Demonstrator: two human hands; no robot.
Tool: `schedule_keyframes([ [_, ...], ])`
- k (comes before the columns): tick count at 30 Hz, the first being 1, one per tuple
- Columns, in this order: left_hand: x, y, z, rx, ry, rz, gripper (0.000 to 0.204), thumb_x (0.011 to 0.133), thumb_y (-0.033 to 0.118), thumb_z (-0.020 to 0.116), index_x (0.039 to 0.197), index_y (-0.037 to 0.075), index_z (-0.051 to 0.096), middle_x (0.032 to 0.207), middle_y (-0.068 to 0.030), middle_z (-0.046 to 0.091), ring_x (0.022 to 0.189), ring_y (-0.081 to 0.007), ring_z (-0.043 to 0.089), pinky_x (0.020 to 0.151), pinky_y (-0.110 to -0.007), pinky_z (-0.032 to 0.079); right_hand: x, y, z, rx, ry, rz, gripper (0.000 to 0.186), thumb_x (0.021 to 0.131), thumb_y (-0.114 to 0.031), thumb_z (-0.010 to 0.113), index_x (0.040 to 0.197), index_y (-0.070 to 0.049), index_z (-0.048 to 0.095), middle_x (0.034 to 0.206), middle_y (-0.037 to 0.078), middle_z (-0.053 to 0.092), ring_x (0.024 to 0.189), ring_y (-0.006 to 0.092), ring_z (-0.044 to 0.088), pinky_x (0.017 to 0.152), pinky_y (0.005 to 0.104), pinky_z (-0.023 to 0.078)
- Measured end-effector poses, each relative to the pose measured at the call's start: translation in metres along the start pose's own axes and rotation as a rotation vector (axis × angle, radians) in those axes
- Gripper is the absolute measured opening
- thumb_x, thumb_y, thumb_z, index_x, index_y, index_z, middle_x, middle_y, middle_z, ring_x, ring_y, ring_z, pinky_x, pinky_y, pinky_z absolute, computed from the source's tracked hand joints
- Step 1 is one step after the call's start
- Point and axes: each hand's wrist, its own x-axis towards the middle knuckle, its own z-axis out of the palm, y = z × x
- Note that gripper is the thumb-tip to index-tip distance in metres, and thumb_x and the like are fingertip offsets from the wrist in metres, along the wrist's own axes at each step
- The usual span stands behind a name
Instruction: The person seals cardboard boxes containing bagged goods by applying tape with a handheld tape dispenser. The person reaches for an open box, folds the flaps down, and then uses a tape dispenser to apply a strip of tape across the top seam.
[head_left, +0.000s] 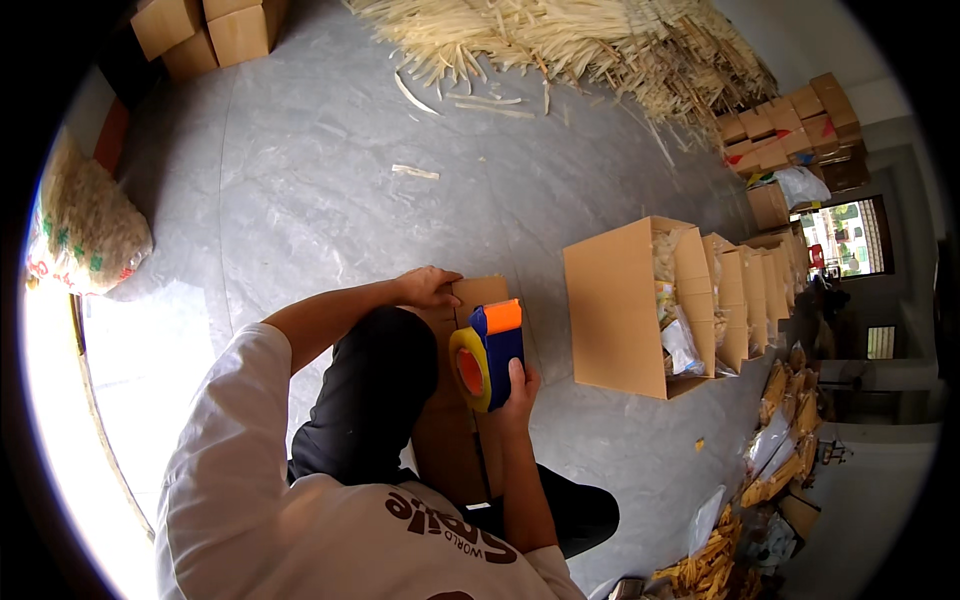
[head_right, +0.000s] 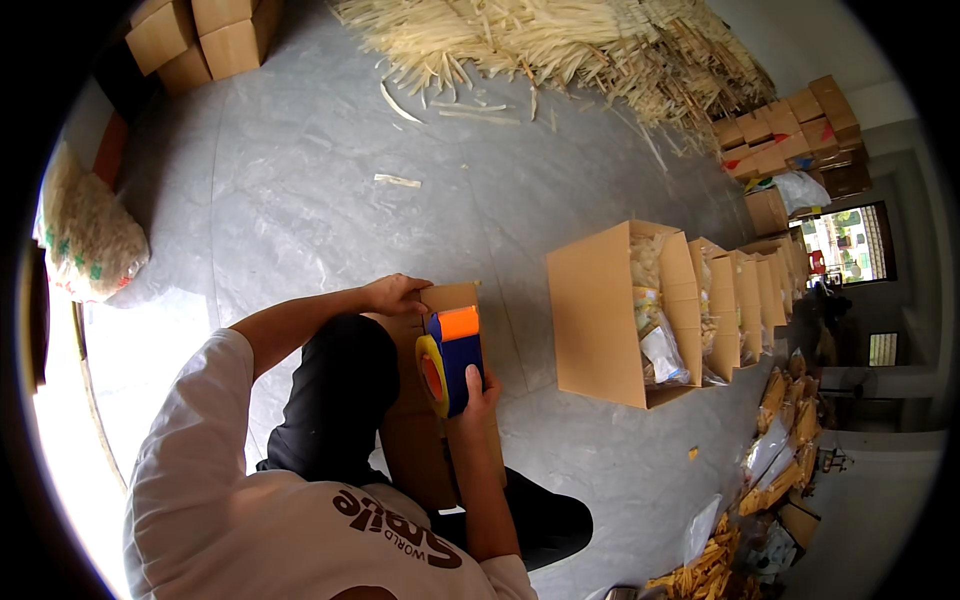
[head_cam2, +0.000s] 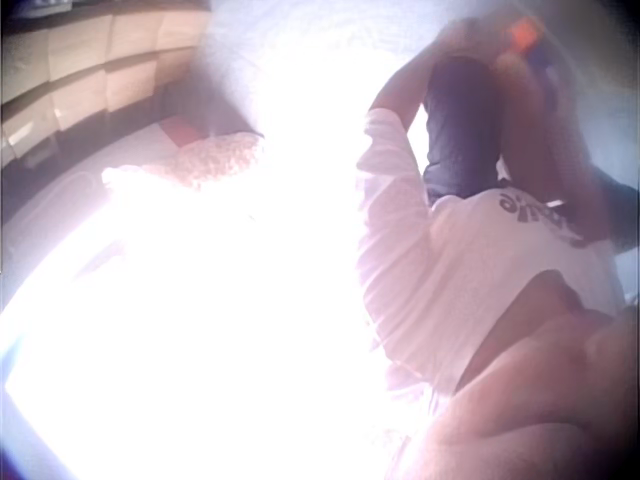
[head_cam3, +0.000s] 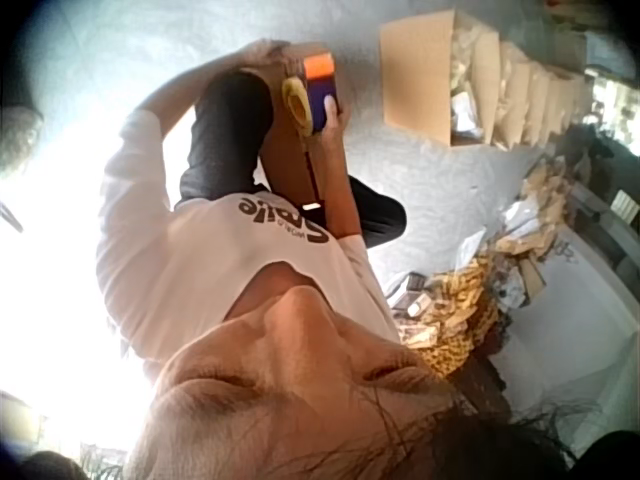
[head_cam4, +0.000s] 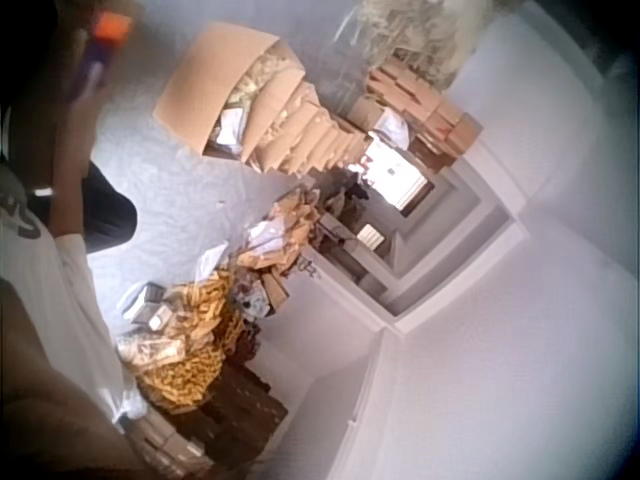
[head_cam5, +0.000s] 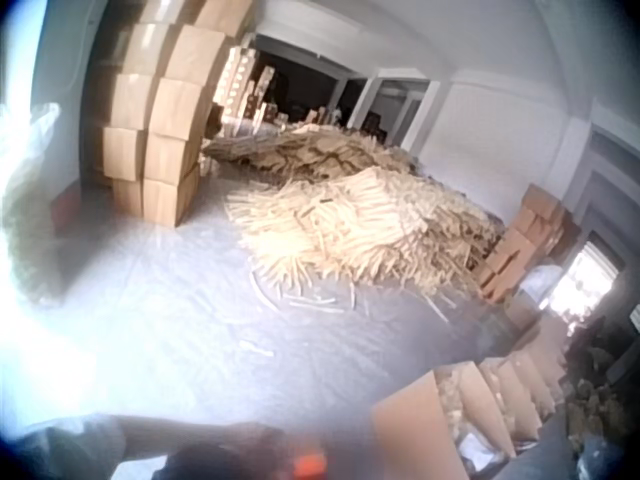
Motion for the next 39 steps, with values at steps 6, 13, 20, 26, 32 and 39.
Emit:
schedule_keyframes([
  [6,0.004,-0.001,0.003,-0.055,0.035,0.022,0.05,0.076,0.036,0.065,0.114,0.004,0.055,0.097,-0.0181,0.063,0.093,-0.0324,0.059,0.08,-0.038,0.046,0.001,-0.01,-0.006,0.096,-0.079,0.017,0.037,0.09,-0.033,0.046,0.099,0.002,0.055,0.089,0.008,0.06,0.077,0.0137,0.059,0.067,0.0255,0.048],
  [13,0.005,-0.002,0.005,-0.078,0.059,0.027,0.048,0.075,0.034,0.066,0.111,0.004,0.056,0.095,-0.0182,0.064,0.092,-0.0323,0.059,0.079,-0.037,0.047,0.004,-0.02,-0.003,0.394,-0.129,0.141,0.043,0.093,-0.04,0.035,0.109,-0.004,0.052,0.101,0.007,0.059,0.09,0.0156,0.058,0.077,0.03,0.049],
  [20,0.005,-0.003,0.005,-0.087,0.054,0.003,0.051,0.075,0.034,0.066,0.114,0.003,0.055,0.096,-0.0188,0.063,0.093,-0.032,0.059,0.08,-0.037,0.047,0.013,-0.023,0.001,0.618,-0.165,0.298,0.046,0.09,-0.045,0.036,0.102,-0.004,0.053,0.082,0.008,0.057,0.071,0.017,0.054,0.062,0.0295,0.044],
  [26,0.006,-0.007,0.006,-0.085,0.041,0.013,0.052,0.074,0.033,0.066,0.114,0.002,0.055,0.098,-0.0191,0.063,0.094,-0.0324,0.059,0.08,-0.037,0.047,0.017,-0.017,-0.008,1.078,-0.484,0.424,0.053,0.087,-0.046,0.043,0.114,0.0,0.051,0.105,0.014,0.059,0.095,0.023,0.058,0.083,0.0342,0.047],
  [32,0.004,-0.001,0.004,-0.09,0.065,0.03,0.05,0.074,0.032,0.066,0.113,0.002,0.056,0.096,-0.0192,0.063,0.092,-0.0326,0.06,0.08,-0.037,0.047,0.015,-0.027,-0.004,0.569,-0.176,0.23,0.048,0.089,-0.041,0.041,0.11,0.001,0.053,0.097,0.012,0.062,0.083,0.0195,0.061,0.075,0.0298,0.049],
  [39,0.01,-0.015,0.012,-0.08,0.078,0.043,0.044,0.073,0.026,0.063,0.113,0.006,0.057,0.091,-0.0186,0.064,0.086,-0.0325,0.061,0.074,-0.037,0.048,0.022,-0.002,0.002,-0.348,-0.155,-0.048,0.037,0.092,-0.03,0.047,0.078,0.002,0.057,0.069,0.001,0.052,0.062,0.0069,0.043,0.056,0.025,0.036],
])
